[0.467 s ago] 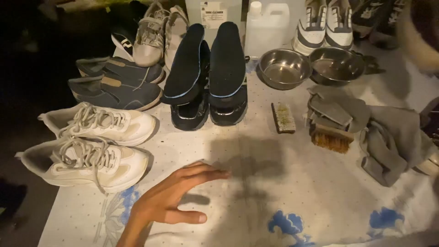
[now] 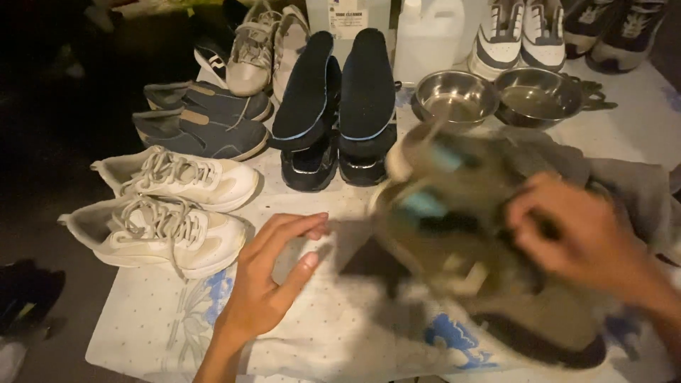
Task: The person removes a blue insole from a grey sneaker and places it on a table. They then scrub the insole with a brush dipped in water and wipe it with a cloth. The person repeats this cleaning process for a second insole.
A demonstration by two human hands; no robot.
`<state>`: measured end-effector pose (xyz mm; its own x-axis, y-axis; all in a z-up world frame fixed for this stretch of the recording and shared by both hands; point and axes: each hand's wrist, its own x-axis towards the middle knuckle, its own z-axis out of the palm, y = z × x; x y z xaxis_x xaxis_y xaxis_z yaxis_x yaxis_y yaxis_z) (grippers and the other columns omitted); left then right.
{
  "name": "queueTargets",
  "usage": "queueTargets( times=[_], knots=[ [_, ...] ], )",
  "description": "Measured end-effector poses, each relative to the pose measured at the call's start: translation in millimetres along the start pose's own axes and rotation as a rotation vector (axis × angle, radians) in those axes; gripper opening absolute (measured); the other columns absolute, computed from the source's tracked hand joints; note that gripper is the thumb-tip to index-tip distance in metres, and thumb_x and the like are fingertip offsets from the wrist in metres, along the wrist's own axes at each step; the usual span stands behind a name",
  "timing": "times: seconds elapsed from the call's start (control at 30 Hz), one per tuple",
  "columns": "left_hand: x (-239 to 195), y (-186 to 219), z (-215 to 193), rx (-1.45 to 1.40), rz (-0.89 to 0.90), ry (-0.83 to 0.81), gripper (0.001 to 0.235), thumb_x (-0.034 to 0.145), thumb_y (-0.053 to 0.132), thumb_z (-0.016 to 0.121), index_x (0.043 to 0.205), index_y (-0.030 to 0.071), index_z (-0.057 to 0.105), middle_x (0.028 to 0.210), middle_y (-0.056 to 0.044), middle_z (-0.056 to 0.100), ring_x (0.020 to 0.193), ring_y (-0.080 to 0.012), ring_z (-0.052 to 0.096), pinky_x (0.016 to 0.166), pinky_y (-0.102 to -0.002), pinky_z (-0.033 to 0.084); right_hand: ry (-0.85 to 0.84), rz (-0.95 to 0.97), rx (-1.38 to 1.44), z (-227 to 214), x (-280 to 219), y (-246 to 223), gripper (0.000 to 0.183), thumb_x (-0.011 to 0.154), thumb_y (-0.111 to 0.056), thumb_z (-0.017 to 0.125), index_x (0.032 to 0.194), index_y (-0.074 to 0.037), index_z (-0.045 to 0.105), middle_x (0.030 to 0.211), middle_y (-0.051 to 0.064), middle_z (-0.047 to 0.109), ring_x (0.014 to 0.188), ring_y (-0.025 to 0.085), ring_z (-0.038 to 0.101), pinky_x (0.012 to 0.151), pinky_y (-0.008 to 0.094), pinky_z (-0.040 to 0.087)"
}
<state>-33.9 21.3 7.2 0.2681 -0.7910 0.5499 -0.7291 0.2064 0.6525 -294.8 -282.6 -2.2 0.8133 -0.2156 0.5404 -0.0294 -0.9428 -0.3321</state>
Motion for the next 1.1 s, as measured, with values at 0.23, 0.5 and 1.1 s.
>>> queueTargets(
  times=[0.23, 0.5, 1.1],
  knots=[
    [9, 2, 12, 0.053, 0.003, -0.191, 0.029, 0.102, 0.02, 0.058, 0.127, 0.008, 0.067, 0.116, -0.008, 0.067, 0.113, -0.025, 0.062, 0.098, -0.037, 0.049, -0.331, -0.23, 0.264, 70, 1, -52, 0.011, 0.1, -0.005, 0.048, 0.097, -0.009, 0.059, 0.098, 0.007, 0.055, 0.082, 0.021, 0.058, 0.066, 0.036, 0.046],
    [20, -35, 40, 0.24, 0.195, -0.306, 0.017, 0.087, 0.014, 0.066, 0.104, 0.012, 0.07, 0.104, -0.002, 0.067, 0.103, -0.0254, 0.053, 0.085, -0.038, 0.046, -0.487, -0.148, 0.207, 71, 14, -25, 0.01, 0.095, -0.008, 0.054, 0.103, -0.009, 0.059, 0.091, 0.006, 0.061, 0.063, 0.023, 0.058, 0.058, 0.039, 0.046],
    [65, -25, 67, 0.367, -0.489, -0.416, 0.016, 0.104, 0.025, 0.046, 0.116, 0.021, 0.056, 0.12, -0.016, 0.062, 0.105, -0.0508, 0.068, 0.081, -0.059, 0.059, -0.464, -0.239, -0.432, 146, 88, 9, 0.006, 0.085, -0.014, 0.069, 0.079, -0.014, 0.067, 0.065, 0.004, 0.067, 0.056, 0.026, 0.069, 0.052, 0.041, 0.055]
  ],
)
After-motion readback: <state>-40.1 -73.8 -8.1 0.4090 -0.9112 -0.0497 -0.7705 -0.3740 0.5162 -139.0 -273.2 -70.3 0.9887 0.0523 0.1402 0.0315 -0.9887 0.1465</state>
